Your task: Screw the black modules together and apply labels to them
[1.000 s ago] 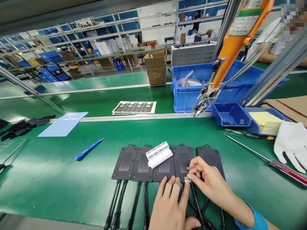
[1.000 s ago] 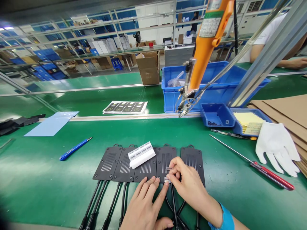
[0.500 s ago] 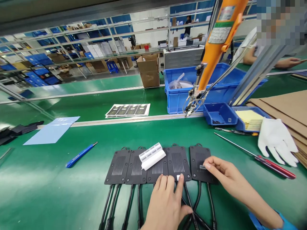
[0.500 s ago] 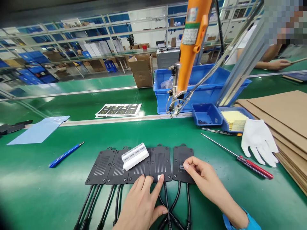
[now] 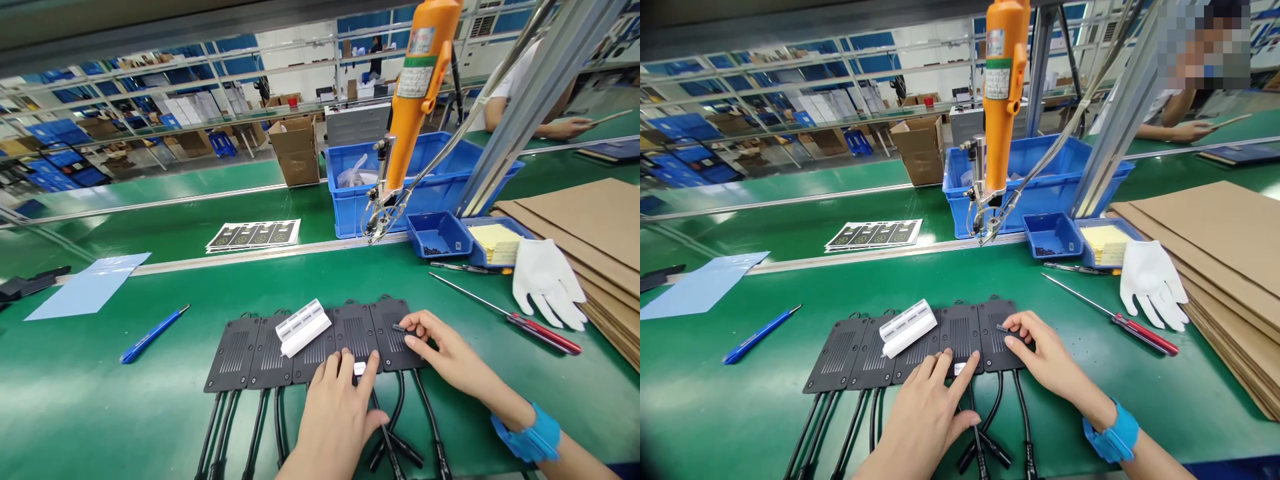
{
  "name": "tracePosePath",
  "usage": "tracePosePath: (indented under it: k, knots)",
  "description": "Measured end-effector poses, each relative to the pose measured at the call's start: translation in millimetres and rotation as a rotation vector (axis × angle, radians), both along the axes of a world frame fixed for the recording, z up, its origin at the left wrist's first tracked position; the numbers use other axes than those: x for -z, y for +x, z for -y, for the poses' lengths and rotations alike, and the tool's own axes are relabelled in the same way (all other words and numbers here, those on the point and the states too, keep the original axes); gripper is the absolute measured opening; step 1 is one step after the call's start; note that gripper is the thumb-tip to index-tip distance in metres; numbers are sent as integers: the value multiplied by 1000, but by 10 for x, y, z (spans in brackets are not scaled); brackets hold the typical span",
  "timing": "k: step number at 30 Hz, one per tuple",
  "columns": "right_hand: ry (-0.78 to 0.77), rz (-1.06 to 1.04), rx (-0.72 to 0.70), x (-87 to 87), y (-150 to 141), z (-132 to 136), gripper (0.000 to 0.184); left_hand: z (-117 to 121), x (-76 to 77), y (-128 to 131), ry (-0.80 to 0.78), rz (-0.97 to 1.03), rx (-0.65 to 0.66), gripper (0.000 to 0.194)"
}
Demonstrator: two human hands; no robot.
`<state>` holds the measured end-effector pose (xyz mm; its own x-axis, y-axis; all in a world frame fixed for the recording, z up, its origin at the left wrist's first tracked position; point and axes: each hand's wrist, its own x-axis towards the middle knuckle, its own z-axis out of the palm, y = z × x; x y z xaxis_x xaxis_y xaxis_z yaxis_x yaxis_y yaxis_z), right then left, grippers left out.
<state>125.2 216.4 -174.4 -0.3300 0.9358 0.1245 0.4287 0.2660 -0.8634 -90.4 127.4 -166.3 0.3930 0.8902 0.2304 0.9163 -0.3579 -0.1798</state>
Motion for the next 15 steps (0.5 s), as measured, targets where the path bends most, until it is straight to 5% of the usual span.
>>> tracePosePath:
  k: [7,12,15]
  knots:
    - [-197,17,-41,-106,6,101,31,-29,-85,170,10,2,-51,88]
    - [-218,24,-2,-44,-23,183,33,-86,-63,208,-82,21,243,85]
    - [-204,26,16,-17,-36,194,33,-111,-1,200,-136,38,298,78]
